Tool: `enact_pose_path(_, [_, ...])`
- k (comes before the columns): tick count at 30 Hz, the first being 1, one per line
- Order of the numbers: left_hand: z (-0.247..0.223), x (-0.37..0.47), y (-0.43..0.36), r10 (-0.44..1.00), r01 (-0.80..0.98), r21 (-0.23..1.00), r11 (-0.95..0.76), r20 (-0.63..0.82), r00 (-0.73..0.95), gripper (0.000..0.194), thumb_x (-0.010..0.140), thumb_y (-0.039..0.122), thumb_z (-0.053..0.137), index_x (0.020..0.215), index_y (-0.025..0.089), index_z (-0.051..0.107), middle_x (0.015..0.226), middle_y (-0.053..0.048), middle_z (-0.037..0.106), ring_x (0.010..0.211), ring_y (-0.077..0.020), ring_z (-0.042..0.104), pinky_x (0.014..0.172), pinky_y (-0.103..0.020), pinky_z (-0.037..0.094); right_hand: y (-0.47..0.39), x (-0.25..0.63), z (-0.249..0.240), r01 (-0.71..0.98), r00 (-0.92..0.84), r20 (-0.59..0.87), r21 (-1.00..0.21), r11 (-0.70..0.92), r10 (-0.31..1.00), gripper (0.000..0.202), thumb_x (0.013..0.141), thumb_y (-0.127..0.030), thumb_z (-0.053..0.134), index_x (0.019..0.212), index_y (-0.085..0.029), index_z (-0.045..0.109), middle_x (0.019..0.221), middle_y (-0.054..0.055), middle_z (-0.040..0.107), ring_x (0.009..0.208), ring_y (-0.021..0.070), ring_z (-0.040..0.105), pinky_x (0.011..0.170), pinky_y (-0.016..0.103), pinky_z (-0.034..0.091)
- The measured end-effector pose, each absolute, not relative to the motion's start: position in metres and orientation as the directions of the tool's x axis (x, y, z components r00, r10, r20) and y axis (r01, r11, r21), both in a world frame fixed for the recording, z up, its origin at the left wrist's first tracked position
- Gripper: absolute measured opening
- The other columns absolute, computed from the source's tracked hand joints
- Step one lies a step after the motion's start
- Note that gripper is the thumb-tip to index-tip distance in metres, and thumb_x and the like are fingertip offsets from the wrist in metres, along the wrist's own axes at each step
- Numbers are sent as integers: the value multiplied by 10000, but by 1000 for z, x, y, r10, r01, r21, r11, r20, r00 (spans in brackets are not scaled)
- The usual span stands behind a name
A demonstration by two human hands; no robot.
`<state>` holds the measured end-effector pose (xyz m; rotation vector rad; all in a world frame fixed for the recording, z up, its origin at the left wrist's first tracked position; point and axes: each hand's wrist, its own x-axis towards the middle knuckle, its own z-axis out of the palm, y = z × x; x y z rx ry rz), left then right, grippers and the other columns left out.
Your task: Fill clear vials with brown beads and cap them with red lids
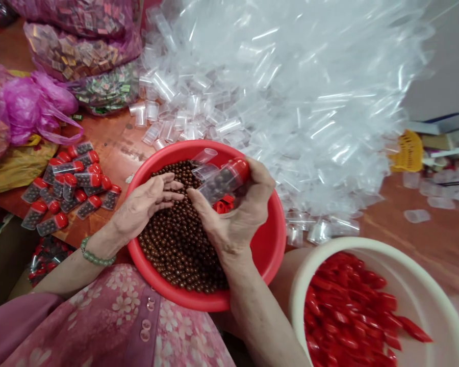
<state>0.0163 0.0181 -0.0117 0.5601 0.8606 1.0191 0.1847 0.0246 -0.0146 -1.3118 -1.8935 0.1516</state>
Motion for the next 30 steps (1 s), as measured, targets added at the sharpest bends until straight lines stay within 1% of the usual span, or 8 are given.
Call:
enact_pose_path(3, [-7, 19, 21, 893, -537, 716, 445, -402, 203, 358, 994, 401, 412, 1126, 152, 633, 1170, -109, 670, 1024, -194, 646, 921, -336, 466, 26, 179, -19, 697, -327, 635, -338, 632, 700, 735, 796, -348, 692, 1422, -278, 313, 1241, 128, 555, 1115, 327, 587, 912, 515, 517])
enact_pose_path(4, [-5, 19, 21, 888, -544, 707, 452, -412, 203, 376, 999, 409, 393, 1117, 146, 635, 1159, -114, 676, 1029, -199, 649, 926, -340, 469, 26, 177, -20, 682, -366, 626, -323, 656, 689, 757, 789, -349, 698, 1432, -287, 303, 1236, 120, 568, 1111, 320, 596, 901, 507, 528])
enact_pose_path(7, [-2, 19, 22, 887, -535, 710, 458, -407, 220, 414, 1003, 427, 369, 1093, 138, 650, 1125, -111, 695, 1050, -201, 650, 961, -346, 471, 29, 173, -19, 709, -293, 621, -369, 601, 727, 805, 771, -395, 721, 1446, -276, 299, 1254, 129, 574, 1135, 323, 589, 907, 512, 529])
enact_pose_path(12, [-1, 17, 23, 853, -494, 703, 512, -351, 385, 479, 1018, 411, 305, 1053, 146, 702, 923, -76, 741, 1033, -199, 670, 935, -324, 504, 31, 171, -13, 657, -409, 542, -384, 649, 734, 678, 778, -382, 714, 1364, -233, 406, 1171, 132, 640, 1042, 305, 642, 879, 473, 539])
enact_pose_path(15, [-1, 15, 24, 815, -492, 664, 563, -349, 462, 536, 995, 496, 332, 1027, 126, 719, 832, -92, 744, 959, -227, 697, 868, -336, 537, 30, 171, -12, 665, -402, 486, -428, 612, 776, 672, 771, -423, 713, 1341, -219, 422, 1168, 140, 647, 1037, 311, 642, 884, 477, 531])
enact_pose_path(19, [-2, 14, 25, 770, -493, 607, 623, -364, 524, 548, 955, 549, 410, 1004, 104, 727, 817, -117, 751, 909, -243, 710, 840, -341, 548, 29, 172, -12, 669, -420, 434, -446, 595, 797, 625, 767, -445, 695, 1300, -206, 472, 1126, 135, 667, 1007, 314, 634, 868, 483, 516])
enact_pose_path(25, [-7, 14, 24, 756, -504, 567, 652, -439, 485, 492, 984, 470, 397, 989, 99, 720, 779, -107, 745, 807, -210, 719, 808, -322, 555, 27, 165, -9, 621, -472, 465, -429, 657, 749, 552, 760, -367, 694, 1239, -163, 511, 1104, 145, 683, 962, 290, 625, 844, 447, 491])
enact_pose_path(30, [-4, 18, 24, 766, -533, 550, 643, -486, 422, 478, 1004, 418, 357, 979, 97, 710, 708, -82, 718, 655, -167, 690, 725, -297, 558, 22, 159, -10, 604, -487, 472, -425, 674, 735, 525, 771, -362, 665, 1225, -141, 522, 1057, 136, 691, 953, 286, 616, 896, 464, 455])
